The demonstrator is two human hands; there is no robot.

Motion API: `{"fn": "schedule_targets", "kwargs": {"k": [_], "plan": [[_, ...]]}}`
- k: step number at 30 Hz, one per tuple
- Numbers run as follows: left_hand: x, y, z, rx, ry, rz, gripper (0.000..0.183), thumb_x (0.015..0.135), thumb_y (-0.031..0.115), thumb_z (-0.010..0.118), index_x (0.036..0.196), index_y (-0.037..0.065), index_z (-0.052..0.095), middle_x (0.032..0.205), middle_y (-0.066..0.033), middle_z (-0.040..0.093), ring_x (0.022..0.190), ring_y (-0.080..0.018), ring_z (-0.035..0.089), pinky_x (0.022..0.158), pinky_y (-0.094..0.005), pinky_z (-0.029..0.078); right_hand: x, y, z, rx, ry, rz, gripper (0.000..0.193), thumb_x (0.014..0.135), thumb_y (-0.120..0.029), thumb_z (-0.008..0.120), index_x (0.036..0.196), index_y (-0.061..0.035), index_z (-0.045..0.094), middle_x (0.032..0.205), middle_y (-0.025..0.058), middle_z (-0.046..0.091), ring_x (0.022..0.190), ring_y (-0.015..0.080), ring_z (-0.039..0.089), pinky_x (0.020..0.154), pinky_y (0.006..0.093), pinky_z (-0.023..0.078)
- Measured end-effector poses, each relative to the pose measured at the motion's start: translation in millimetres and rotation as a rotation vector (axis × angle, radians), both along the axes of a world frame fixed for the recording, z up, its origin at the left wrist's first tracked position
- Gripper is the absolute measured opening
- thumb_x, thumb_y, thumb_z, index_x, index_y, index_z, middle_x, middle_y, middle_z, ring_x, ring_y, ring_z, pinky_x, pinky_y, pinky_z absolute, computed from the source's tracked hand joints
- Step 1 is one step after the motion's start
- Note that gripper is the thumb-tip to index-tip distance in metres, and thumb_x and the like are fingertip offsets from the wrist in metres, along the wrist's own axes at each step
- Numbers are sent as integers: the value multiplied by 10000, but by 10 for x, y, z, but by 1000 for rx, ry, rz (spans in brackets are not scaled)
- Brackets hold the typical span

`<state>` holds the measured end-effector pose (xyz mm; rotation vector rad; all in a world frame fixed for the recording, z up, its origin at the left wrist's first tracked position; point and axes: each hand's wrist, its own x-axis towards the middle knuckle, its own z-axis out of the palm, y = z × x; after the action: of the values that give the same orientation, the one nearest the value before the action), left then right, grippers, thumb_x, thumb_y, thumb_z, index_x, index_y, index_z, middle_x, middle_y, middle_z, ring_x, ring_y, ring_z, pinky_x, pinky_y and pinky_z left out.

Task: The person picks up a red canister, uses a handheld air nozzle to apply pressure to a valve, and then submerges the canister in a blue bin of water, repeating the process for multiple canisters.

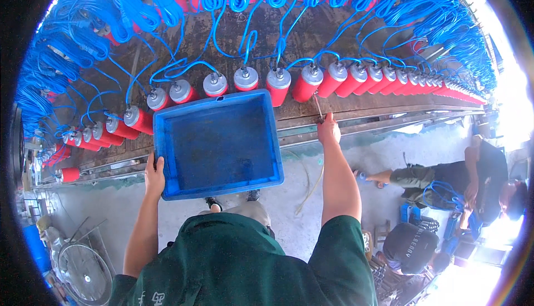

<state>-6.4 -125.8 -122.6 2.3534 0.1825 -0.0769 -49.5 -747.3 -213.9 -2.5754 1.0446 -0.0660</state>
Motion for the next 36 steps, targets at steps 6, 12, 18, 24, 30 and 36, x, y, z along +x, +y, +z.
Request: {"fn": "schedule_targets", "kwargs": {"k": [6, 12, 18, 24, 30, 36], "plan": [[-37, 44, -28, 60, 11, 38, 559, 1083, 390, 583, 1515, 38, 539, 1367, -264, 675, 1247, -401, 667, 1068, -457, 504, -36, -46, 450, 164, 136, 147, 410, 836, -327, 732, 1124, -38, 683, 1120, 277, 738, 1120, 469, 690, 931, 526, 554], [-15, -48, 7, -11, -44, 22, 592, 1058, 420, 620, 1491, 21, 564, 1303, -270, 704, 1201, -402, 689, 1033, -470, 520, -626, 299, 1399, 849, -237, 246, 311, 901, -149, 750, 1145, -39, 592, 810, 45, 688, 677, 138, 658, 555, 305, 491], [1, -22, 50, -100, 35, 17, 609, 1060, 380, 607, 1554, 41, 500, 1424, -289, 631, 1297, -405, 635, 1098, -454, 491, -692, 1158, 1416, 686, -253, 367, 319, 885, -173, 827, 1058, -53, 588, 771, -4, 641, 665, 104, 581, 610, 308, 497], [-24, -90, 180, -201, 21, -44, 698, 996, 200, 656, 1642, 121, 405, 1497, -259, 597, 1349, -387, 621, 1131, -450, 485, -685, 1749, 1300, 383, -212, 413, 390, 859, -227, 863, 1054, -15, 601, 858, 122, 635, 737, 245, 609, 706, 390, 513], [7, -35, 83, -320, 42, -78, 775, 916, 58, 619, 1654, 178, 413, 1499, -216, 617, 1328, -365, 642, 1134, -428, 492, -639, 1915, 1397, 361, -175, 286, 347, 860, -175, 814, 1052, -17, 573, 837, 175, 617, 741, 296, 617, 712, 419, 519], [-56, -122, 67, -439, 99, -76, 787, 922, 37, 588, 1667, 202, 396, 1523, -196, 605, 1319, -364, 647, 1131, -433, 501, -638, 1842, 1289, 316, -181, 266, 376, 843, -138, 768, 1135, -13, 567, 849, 140, 636, 765, 267, 626, 739, 401, 527]]}}
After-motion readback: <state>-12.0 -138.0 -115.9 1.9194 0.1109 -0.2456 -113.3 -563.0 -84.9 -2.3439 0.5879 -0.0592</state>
